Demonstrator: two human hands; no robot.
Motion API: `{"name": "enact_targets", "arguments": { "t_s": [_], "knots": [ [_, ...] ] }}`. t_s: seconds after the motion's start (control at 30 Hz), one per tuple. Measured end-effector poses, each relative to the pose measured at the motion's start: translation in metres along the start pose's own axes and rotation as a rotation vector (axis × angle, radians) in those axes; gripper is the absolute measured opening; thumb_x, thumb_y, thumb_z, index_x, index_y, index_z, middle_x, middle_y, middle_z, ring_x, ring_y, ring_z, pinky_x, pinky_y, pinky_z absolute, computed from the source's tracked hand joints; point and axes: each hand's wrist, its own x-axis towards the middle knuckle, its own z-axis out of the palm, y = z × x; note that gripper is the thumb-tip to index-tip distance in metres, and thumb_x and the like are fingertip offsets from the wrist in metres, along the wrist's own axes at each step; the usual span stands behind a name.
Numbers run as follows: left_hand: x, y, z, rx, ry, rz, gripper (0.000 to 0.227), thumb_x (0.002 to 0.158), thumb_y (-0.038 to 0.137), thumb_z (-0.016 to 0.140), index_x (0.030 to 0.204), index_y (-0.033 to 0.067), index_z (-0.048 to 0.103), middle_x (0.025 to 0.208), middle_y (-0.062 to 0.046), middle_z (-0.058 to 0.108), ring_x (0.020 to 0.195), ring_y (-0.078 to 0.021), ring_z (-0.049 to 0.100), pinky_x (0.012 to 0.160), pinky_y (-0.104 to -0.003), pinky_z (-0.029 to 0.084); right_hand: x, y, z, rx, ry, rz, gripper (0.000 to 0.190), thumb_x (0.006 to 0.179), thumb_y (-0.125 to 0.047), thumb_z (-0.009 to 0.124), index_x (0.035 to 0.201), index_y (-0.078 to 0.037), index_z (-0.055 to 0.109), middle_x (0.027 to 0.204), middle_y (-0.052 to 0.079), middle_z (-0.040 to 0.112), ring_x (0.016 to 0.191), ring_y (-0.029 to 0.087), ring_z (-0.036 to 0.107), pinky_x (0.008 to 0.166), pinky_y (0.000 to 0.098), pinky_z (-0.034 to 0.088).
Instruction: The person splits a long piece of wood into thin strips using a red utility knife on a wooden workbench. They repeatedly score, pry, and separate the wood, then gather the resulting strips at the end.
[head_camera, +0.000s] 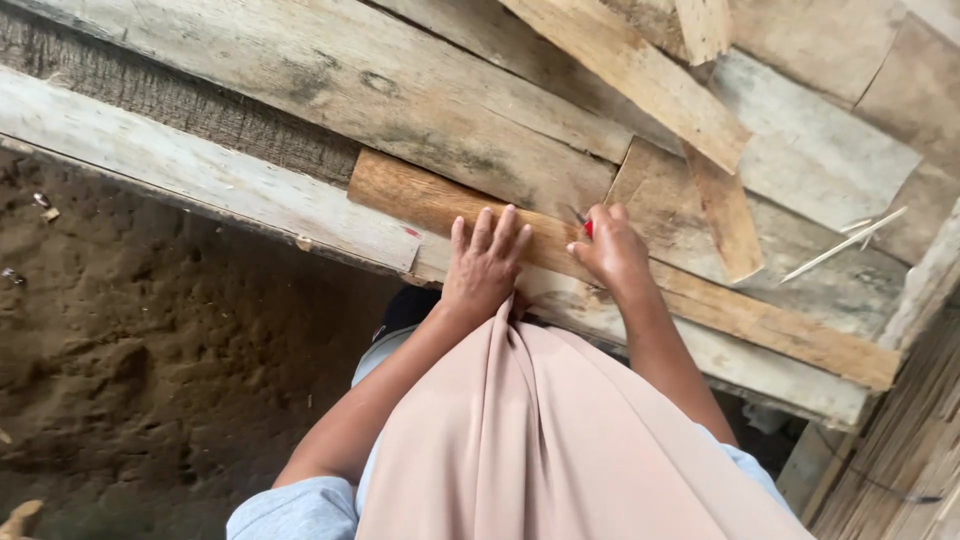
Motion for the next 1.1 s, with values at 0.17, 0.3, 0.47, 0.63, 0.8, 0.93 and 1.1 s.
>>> {"name": "enact_targets", "arguments": {
  "t_s": [0.17,0.3,0.47,0.63,0.8,0.93,1.1],
  "knots": [
    [0.013,0.012,-0.006,-0.013,0.043,-0.084,0.071,0.078,0.037,0.083,0.143,0.0185,0.060,0.167,-0.012,0.032,0.153,-0.0459,0.022,0.118,-0.068,0.018,0.002,0.002,-0.009,-0.029,-0.030,-0.034,0.043,0.081,-0.029,0.080,0.114,-0.012,0.059,0.116,0.012,0.052,0.109,0.047,0.067,0.093,0.0578,0.055],
    [0.035,0.002,-0.025,-0.050,-0.121,-0.204,0.086,0.083,0.052,0.075,0.157,0.0195,0.044,0.171,-0.013,0.022,0.156,-0.0453,0.011,0.120,-0.072,0.007,0.004,0.002,-0.011,-0.040,-0.050,-0.077,0.044,0.081,-0.032,0.080,0.114,-0.011,0.059,0.117,0.014,0.055,0.112,0.047,0.066,0.094,0.0577,0.054],
    [0.041,0.001,-0.030,-0.012,-0.195,-0.259,0.091,0.081,0.062,0.074,0.157,0.0209,0.045,0.170,-0.011,0.025,0.156,-0.0419,0.011,0.119,-0.073,0.002,0.006,0.000,-0.017,-0.111,-0.091,-0.085,0.046,0.080,-0.039,0.079,0.114,-0.015,0.061,0.120,0.011,0.058,0.116,0.042,0.066,0.096,0.0566,0.053],
    [0.047,-0.001,-0.026,0.000,-0.207,-0.251,0.097,0.069,0.060,0.082,0.152,0.0228,0.047,0.164,-0.012,0.032,0.155,-0.0430,0.013,0.119,-0.075,0.000,0.008,-0.002,-0.024,-0.142,-0.120,-0.111,0.046,0.079,-0.042,0.078,0.111,-0.014,0.059,0.118,0.013,0.058,0.117,0.043,0.064,0.097,0.0562,0.053],
    [0.048,-0.014,-0.023,-0.039,-0.026,-0.296,0.075,0.076,0.045,0.078,0.143,0.0198,0.054,0.156,-0.012,0.040,0.154,-0.0423,0.016,0.118,-0.072,0.006,0.002,-0.008,-0.028,-0.210,-0.143,-0.112,0.045,0.083,-0.042,0.076,0.114,-0.015,0.058,0.119,0.013,0.058,0.118,0.042,0.064,0.097,0.0560,0.053],
    [0.034,-0.027,-0.022,0.055,0.108,-0.487,0.065,0.082,0.015,0.073,0.143,0.0147,0.054,0.154,-0.018,0.037,0.145,-0.0458,0.030,0.110,-0.064,0.035,0.001,-0.009,-0.026,-0.269,-0.124,-0.141,0.040,0.086,-0.041,0.075,0.110,-0.016,0.056,0.114,0.013,0.056,0.111,0.043,0.068,0.093,0.0545,0.055],
    [0.041,-0.047,-0.054,0.004,-0.052,-0.603,0.064,0.088,0.022,0.071,0.149,0.0224,0.051,0.164,-0.014,0.025,0.151,-0.0424,0.016,0.119,-0.064,0.024,-0.005,-0.012,-0.032,-0.245,-0.131,-0.164,0.040,0.086,-0.038,0.076,0.108,-0.013,0.054,0.113,0.017,0.056,0.109,0.047,0.067,0.091,0.0557,0.055]
  ]
}}
